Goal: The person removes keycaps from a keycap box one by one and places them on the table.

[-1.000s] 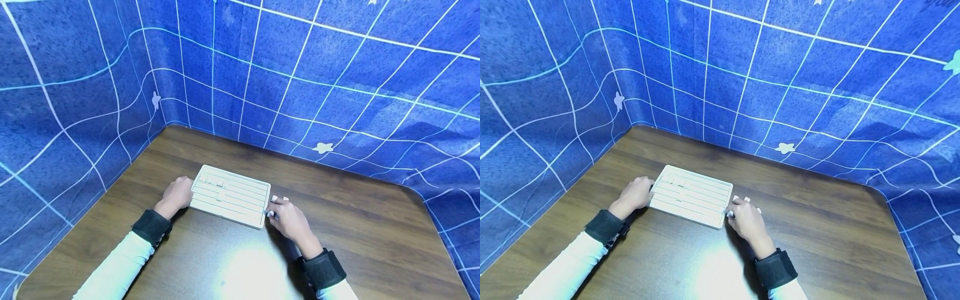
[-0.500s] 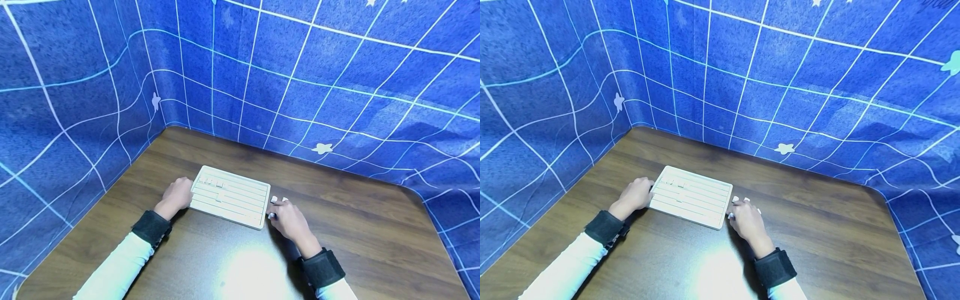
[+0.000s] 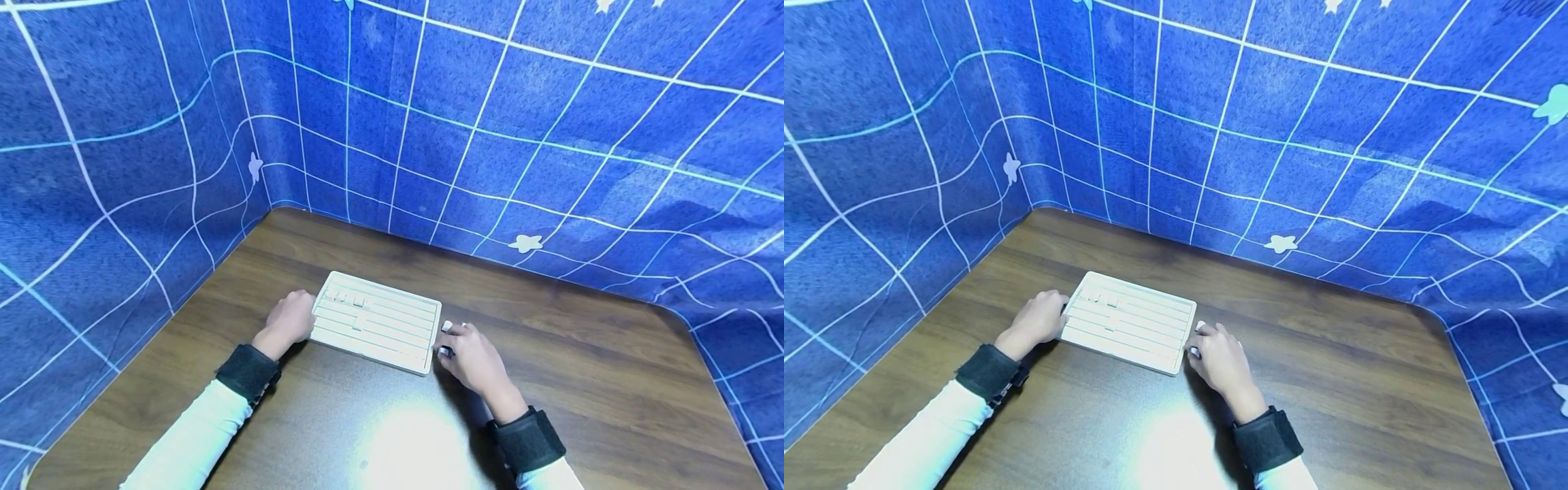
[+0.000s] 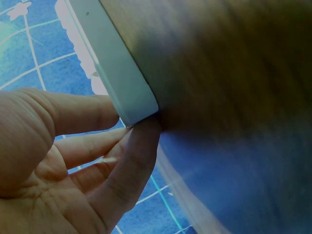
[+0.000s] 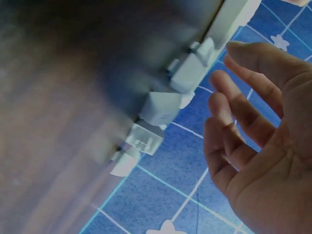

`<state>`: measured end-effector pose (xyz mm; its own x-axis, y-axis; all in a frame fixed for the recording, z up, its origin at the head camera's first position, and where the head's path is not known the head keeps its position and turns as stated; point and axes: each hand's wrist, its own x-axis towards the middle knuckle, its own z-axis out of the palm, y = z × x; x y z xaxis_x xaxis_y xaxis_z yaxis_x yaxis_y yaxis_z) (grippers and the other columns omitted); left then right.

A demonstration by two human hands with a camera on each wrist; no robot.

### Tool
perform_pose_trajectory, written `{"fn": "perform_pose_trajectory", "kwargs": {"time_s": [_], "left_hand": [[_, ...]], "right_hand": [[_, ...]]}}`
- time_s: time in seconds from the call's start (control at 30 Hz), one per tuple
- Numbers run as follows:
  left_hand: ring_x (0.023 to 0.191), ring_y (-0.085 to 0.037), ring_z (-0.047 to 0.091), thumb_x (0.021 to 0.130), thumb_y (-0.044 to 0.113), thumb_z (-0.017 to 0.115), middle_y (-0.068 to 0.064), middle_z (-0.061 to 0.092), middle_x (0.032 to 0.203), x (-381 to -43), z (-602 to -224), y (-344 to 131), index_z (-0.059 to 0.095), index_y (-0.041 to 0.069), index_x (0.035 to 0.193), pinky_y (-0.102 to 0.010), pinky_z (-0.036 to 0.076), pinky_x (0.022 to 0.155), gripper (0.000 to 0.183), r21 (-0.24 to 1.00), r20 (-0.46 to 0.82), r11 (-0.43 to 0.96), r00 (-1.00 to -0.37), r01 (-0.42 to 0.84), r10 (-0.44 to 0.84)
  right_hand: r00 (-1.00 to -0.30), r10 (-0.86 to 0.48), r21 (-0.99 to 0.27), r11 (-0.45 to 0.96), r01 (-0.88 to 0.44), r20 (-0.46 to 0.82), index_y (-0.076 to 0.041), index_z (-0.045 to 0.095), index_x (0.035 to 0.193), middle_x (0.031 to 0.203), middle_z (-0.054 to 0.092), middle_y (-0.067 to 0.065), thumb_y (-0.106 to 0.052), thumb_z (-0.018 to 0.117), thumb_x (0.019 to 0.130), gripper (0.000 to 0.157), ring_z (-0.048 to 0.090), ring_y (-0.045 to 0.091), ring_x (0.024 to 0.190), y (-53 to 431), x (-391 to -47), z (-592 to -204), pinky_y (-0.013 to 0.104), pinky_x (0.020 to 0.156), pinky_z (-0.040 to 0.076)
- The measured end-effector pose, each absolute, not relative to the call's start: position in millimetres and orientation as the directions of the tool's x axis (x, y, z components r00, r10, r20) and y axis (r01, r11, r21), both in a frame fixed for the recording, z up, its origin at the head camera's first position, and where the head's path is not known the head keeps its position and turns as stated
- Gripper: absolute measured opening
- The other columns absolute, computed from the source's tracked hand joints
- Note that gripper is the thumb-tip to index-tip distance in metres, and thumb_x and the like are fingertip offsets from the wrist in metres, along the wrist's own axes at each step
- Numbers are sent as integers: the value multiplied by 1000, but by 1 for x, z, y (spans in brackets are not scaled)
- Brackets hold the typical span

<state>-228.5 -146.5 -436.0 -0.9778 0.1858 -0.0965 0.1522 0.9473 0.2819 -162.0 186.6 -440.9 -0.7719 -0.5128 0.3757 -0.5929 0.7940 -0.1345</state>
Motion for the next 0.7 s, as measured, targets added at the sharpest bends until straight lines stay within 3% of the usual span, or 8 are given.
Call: {"fn": "perform_pose_trajectory", "kwargs": {"time_s": [0.2,0.7], "left_hand": [[83,-38,62,85,5,57,-22,62,101,-229,-437,-146,64,-5,98,-51,55,71,19,285,-90,947,-979,150,182],[83,-38,62,85,6,58,-21,63,100,-226,-434,-146,65,-4,98,-51,55,71,18,287,-85,947,-981,144,174]], "right_hand": [[-730,-535,-114,769,-630,425,-9,73,82,80,69,3,-9,76,70,12,59,18,72,176,-164,-431,43,75,53],[-737,-547,-95,774,-626,396,-10,72,93,87,67,4,-19,73,75,20,62,20,78,117,-176,-420,38,59,57]]}}
